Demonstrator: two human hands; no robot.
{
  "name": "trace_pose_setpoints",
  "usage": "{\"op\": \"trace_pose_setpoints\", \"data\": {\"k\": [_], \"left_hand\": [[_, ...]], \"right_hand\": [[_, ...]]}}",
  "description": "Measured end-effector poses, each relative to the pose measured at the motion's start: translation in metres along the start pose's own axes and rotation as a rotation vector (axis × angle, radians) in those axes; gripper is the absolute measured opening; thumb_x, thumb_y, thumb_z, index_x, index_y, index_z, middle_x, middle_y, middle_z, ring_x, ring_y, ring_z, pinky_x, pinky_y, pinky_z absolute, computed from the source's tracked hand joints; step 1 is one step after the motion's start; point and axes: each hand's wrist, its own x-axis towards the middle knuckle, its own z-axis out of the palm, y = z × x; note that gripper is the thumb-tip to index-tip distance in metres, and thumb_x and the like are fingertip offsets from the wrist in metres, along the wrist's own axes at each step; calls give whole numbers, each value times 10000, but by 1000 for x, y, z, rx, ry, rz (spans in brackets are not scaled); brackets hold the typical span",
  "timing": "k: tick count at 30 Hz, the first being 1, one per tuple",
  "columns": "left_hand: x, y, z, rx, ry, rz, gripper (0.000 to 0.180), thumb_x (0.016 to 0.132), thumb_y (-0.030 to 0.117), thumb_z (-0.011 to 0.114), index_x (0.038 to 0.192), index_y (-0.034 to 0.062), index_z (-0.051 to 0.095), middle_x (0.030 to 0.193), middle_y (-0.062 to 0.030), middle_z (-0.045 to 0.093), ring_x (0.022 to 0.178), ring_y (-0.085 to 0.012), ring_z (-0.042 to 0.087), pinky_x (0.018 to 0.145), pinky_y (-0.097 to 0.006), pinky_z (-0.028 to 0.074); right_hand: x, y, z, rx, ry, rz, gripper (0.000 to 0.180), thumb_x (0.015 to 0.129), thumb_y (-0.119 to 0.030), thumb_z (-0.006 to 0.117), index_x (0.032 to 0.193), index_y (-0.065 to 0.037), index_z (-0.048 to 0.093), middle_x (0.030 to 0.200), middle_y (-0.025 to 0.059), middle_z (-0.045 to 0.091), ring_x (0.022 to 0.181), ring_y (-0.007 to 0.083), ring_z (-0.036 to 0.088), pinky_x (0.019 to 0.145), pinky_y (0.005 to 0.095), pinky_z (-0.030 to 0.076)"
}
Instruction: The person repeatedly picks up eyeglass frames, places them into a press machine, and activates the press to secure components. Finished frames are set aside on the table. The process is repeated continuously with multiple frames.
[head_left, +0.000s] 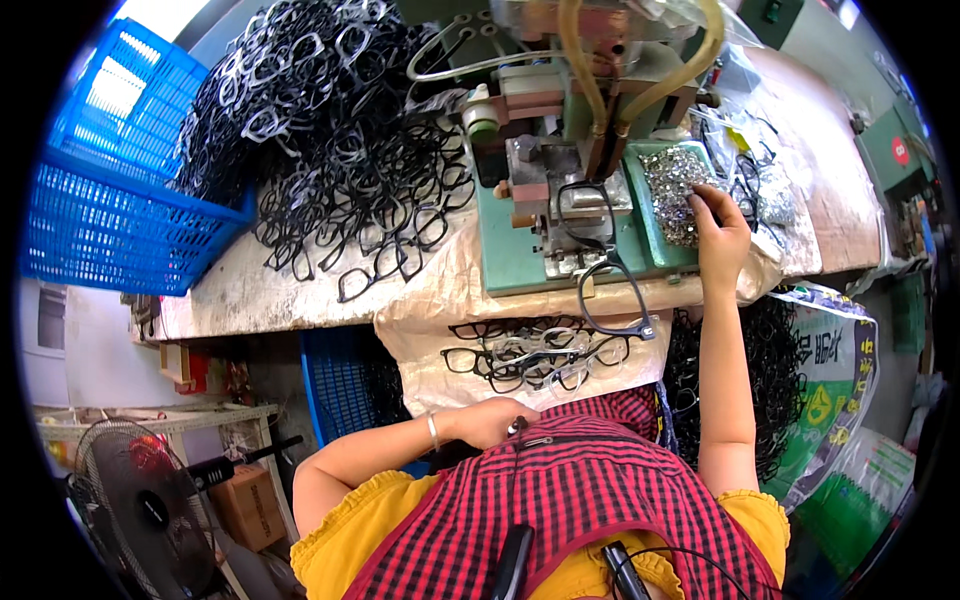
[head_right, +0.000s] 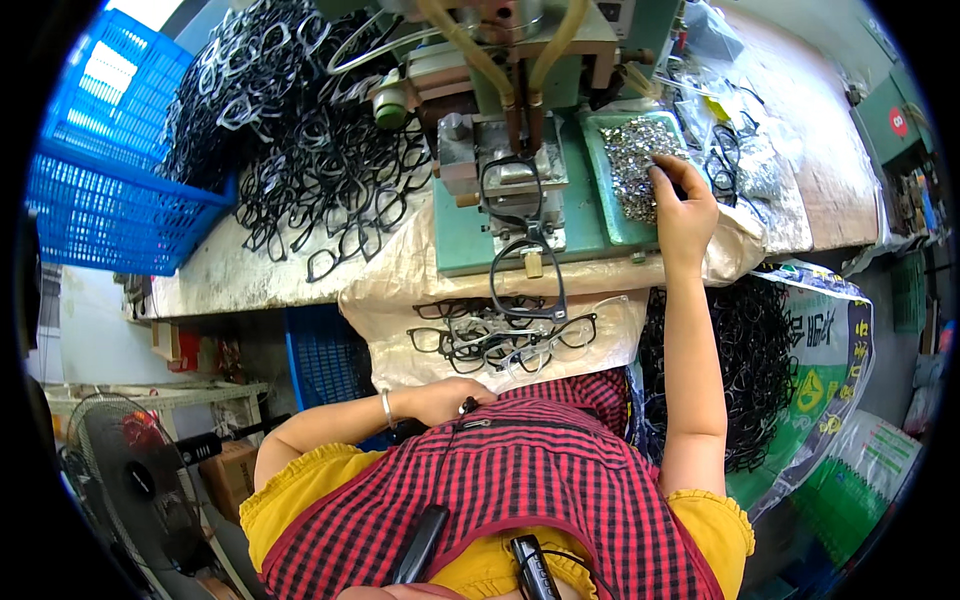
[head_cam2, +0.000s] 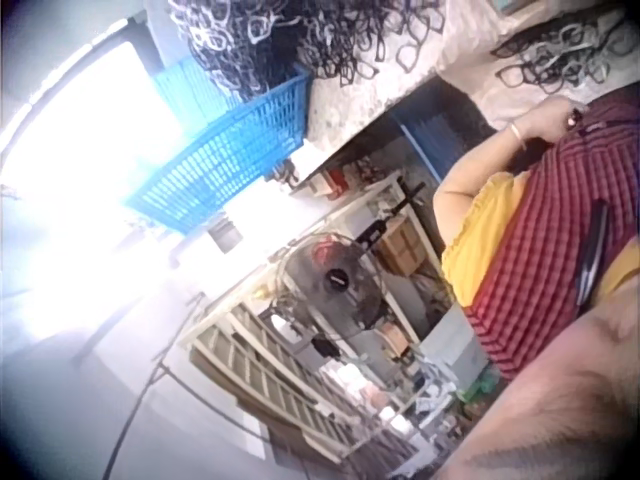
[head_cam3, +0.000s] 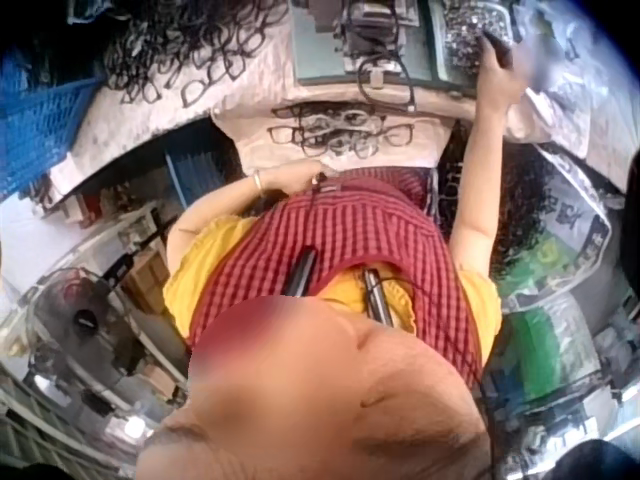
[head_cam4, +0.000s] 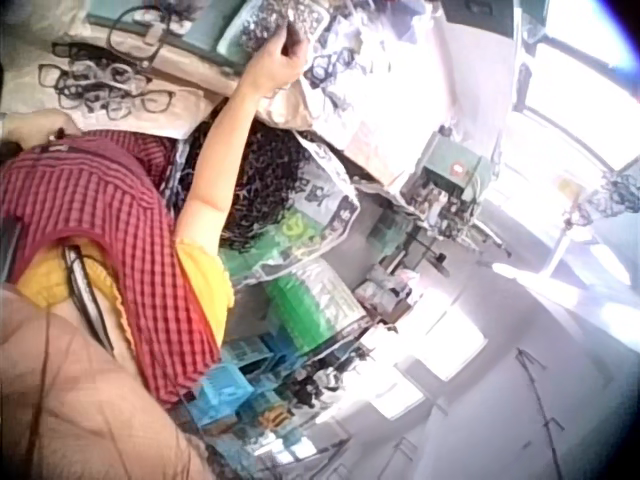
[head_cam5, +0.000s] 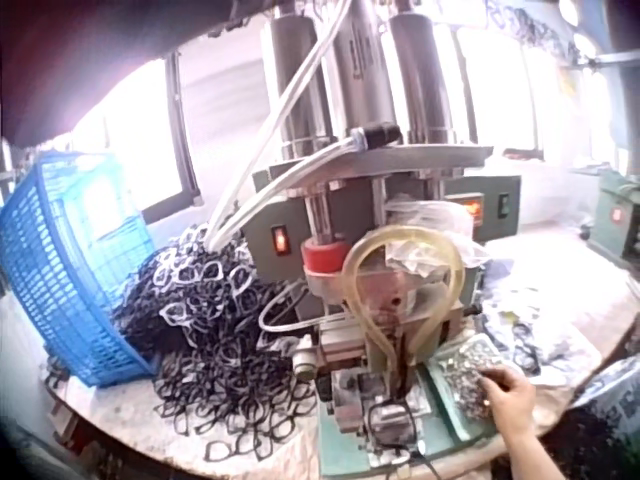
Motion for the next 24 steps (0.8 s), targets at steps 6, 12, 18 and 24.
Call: {"op": "trace_pose_setpoints", "data": {"k": [6,12,18,24], "left_hand": [[-59,52,-84,-68,185,-139,478,854,95,770,1299,-1,627,1230,-152,669,1107,-224,638,956,-349,523],[-103,-12,-134,1009,1342,-628,149,787,39,672,934,58,690,941,-140,626,855,-384,577,784,-482,474],[-87,-28,-144,747,1672,-219,201,959,121,614,1143,53,660,919,-88,602,768,-244,570,685,-360,453],[-50,57,-173,-324,1733,254,347,1072,278,518,1330,47,527,909,41,544,650,-37,388,592,-182,359]], "right_hand": [[-13,-58,-3,54,-103,-139,154,845,-45,740,994,-13,763,960,69,746,901,165,677,842,297,520],[-11,-110,52,295,-208,-253,315,812,-21,729,1121,-3,674,894,79,714,881,150,662,835,310,511],[-17,-114,62,387,-237,-82,520,792,-29,734,1273,5,542,845,43,704,847,123,652,859,263,477],[-25,-132,69,556,-267,-62,588,806,-43,720,1343,16,487,914,87,727,969,157,660,927,295,468]]}}
